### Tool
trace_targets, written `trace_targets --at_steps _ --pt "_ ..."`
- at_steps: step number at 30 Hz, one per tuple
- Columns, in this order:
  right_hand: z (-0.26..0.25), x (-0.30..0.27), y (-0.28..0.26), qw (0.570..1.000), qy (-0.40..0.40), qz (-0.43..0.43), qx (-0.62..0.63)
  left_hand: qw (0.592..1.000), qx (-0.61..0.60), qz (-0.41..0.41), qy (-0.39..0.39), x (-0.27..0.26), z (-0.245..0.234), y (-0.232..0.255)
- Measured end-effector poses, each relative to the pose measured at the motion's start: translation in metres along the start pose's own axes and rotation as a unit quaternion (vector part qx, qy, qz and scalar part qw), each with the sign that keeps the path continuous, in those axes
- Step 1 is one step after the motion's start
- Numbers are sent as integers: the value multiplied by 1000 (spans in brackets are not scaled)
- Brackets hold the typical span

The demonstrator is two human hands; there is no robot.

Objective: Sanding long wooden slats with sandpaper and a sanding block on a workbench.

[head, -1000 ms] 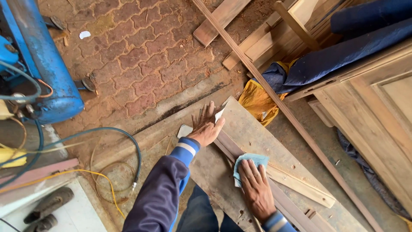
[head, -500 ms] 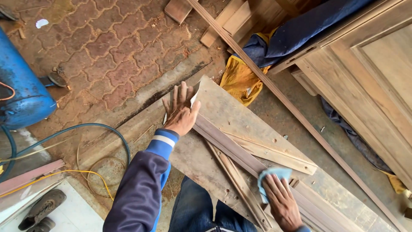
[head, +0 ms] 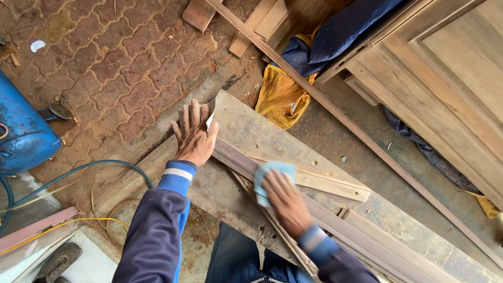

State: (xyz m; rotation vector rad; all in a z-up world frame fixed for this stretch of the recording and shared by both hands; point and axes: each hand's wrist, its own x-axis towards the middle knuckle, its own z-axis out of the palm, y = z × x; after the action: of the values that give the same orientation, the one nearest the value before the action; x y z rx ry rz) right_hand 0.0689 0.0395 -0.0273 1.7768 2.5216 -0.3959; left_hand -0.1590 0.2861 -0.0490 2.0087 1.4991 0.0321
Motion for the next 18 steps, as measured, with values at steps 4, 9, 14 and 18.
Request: trace_targets --at_steps 4,9,14,18 --pt "16 -86 6 992 109 60 21 1000 -6 3 10 1 1 0" --pt "-2 9 -17 998 -31 38 -47 1000 19 -3 12 0 0 5" --pt "4 -4 -15 996 -10 77 -40 998 52 2 23 -2 5 5" --pt "24 -161 24 992 25 122 32 997 59 13 40 -3 4 3"
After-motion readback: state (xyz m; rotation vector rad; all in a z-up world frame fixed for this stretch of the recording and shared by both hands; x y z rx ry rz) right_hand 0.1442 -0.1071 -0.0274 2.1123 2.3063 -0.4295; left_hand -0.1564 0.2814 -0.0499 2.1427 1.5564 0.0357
